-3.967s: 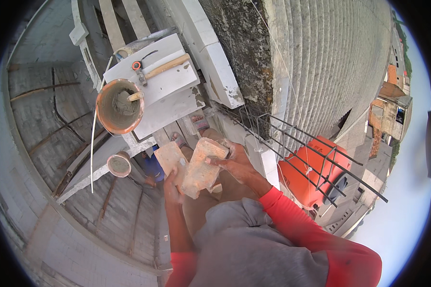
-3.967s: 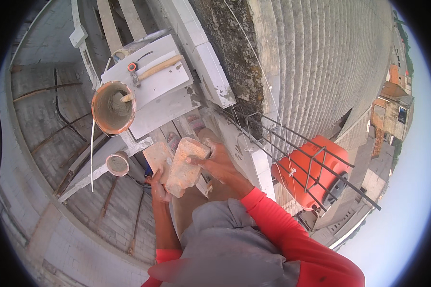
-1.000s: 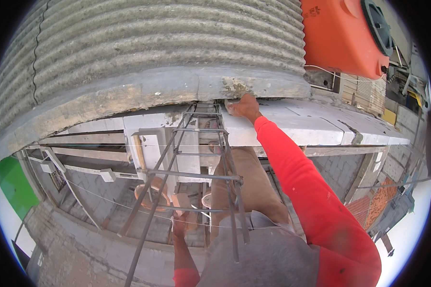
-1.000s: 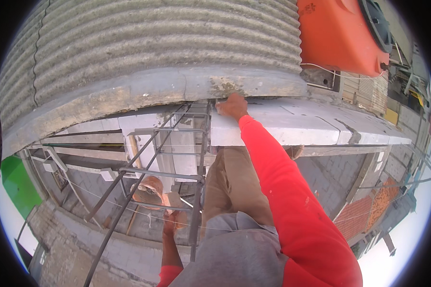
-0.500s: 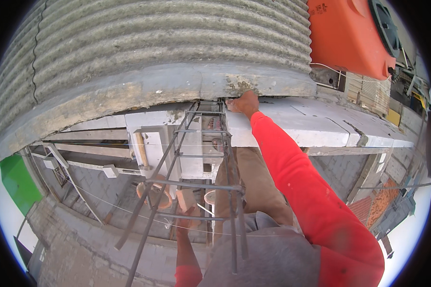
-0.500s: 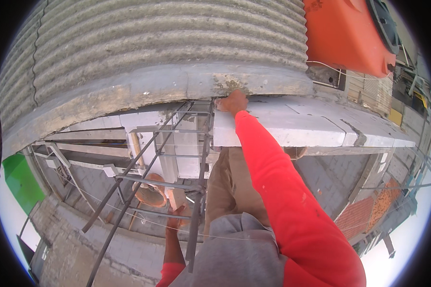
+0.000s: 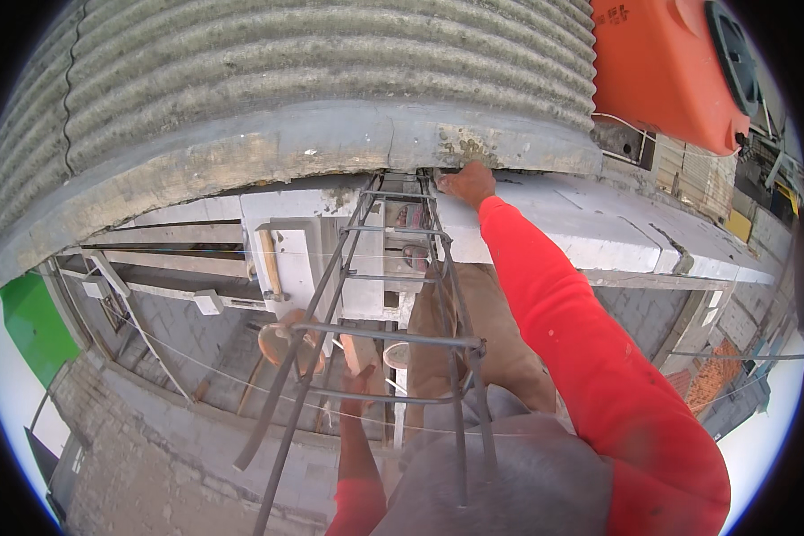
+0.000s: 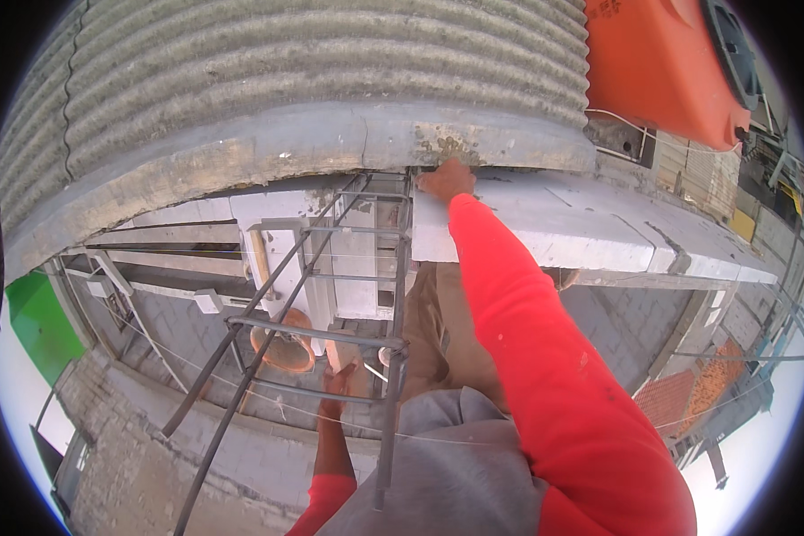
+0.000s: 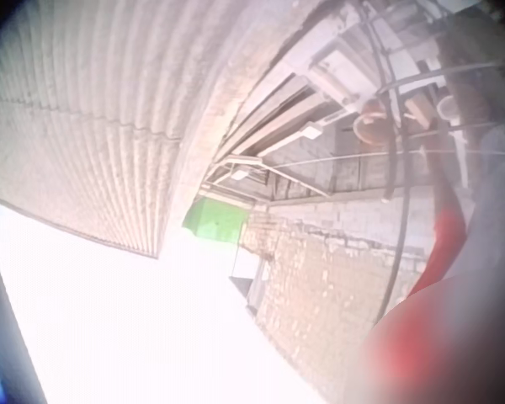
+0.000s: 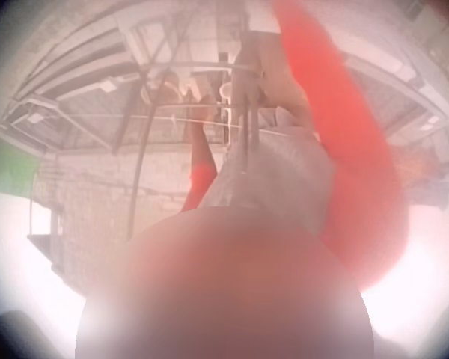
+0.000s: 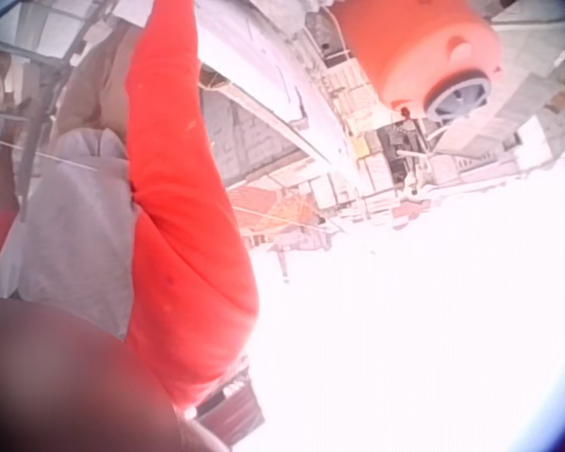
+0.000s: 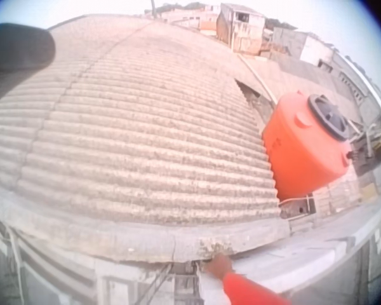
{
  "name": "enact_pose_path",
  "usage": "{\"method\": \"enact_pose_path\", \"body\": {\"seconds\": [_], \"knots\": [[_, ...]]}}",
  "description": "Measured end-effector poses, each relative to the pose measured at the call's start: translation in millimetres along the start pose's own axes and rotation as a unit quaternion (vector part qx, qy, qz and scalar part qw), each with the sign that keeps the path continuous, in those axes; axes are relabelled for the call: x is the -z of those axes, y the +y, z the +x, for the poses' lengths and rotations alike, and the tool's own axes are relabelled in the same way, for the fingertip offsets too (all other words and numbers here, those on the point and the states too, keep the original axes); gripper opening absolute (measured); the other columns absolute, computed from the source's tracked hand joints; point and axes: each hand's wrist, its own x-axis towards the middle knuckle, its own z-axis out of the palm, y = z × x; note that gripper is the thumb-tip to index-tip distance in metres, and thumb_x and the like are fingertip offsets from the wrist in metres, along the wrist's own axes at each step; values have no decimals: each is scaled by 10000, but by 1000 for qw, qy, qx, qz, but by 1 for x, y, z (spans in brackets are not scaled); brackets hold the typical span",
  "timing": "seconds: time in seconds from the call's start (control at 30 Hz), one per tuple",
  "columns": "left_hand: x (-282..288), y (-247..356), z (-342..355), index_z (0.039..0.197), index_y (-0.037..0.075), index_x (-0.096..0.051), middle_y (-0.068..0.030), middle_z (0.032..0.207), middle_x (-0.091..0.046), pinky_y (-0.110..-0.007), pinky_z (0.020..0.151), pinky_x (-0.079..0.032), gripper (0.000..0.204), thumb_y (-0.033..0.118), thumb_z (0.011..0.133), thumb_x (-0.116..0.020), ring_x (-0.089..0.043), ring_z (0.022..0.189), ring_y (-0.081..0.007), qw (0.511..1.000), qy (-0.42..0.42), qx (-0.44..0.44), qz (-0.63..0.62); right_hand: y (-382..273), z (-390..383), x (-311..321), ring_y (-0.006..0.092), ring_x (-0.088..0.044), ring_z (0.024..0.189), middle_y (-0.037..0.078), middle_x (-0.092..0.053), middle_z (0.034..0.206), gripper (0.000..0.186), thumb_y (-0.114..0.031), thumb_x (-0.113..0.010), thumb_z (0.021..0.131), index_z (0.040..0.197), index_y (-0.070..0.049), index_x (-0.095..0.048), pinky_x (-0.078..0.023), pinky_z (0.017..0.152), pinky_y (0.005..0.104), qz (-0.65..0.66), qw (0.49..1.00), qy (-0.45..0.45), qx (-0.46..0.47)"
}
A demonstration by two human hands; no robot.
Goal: The person scoops cement from a bucket with a trowel and applies it to the edge of a corrugated roof. They repeatedly transfer cement between buckets and smooth the applied material along the roof edge.
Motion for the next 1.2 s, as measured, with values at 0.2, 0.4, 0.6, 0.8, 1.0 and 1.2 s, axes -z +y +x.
{"method": "enact_pose_path", "body": {"seconds": [0.2, 0.4, 0.6, 0.8, 1.0, 1.2], "knots": [[4, -4, 2, 1427, 21, -580, -98, 1216, -734, -388, 919, -585, 576, 108, 900, -797, -720, 1084, -222, 1000, 5, 4, 21, -4, -13, -2, 417, -756, 1107, 247, -799, 1104, 453, -378, -870, 738, 965, 11, -825, -576, 1010, 437, -3, 999, 49, -17], [2, -11, 6, 1395, 22, -608, -90, 1188, -741, -376, 914, -583, 546, 108, 892, -804, -726, 1037, -204, 999, 29, -23, 12, -5, -8, -5, 409, -761, 1109, 243, -797, 1140, 495, -424, -890, 739, 981, 4, -830, -560, 1032, 445, 4, 998, 48, -35], [-4, -6, 5, 1446, 21, -565, -96, 1225, -726, -374, 923, -577, 634, 128, 878, -826, -713, 1080, -208, 999, 41, -13, -13, -9, -8, 0, 372, -745, 1167, 207, -811, 1115, 502, -454, -908, 709, 968, -29, -841, -547, 1042, 419, -20, 997, 52, -57], [-3, -5, 5, 1445, 29, -566, -84, 1224, -696, -380, 939, -559, 544, 118, 945, -759, -684, 1093, -212, 997, -15, -72, 30, -11, -15, 1, 368, -750, 1141, 200, -810, 1120, 516, -475, -915, 733, 990, -33, -846, -532, 1042, 417, -1, 997, 45, -57], [-2, -20, 12, 1430, 4, -587, -100, 1215, -716, -376, 923, -556, 562, 148, 914, -758, -688, 1071, -208, 999, -4, -47, 11, -8, -11, -5, 356, -753, 1117, 179, -820, 1099, 511, -480, -947, 733, 981, -43, -852, -516, 1051, 412, -5, 997, 46, -69], [-1, -21, 18, 1364, 9, -652, -76, 1179, -732, -373, 902, -552, 472, 167, 932, -756, -688, 1052, -193, 998, -11, -28, 59, -7, -3, -12, 378, -712, 1203, 180, -811, 1161, 563, -489, -968, 737, 1043, -33, -840, -528, 1046, 446, 9, 995, 61, -80]]}}
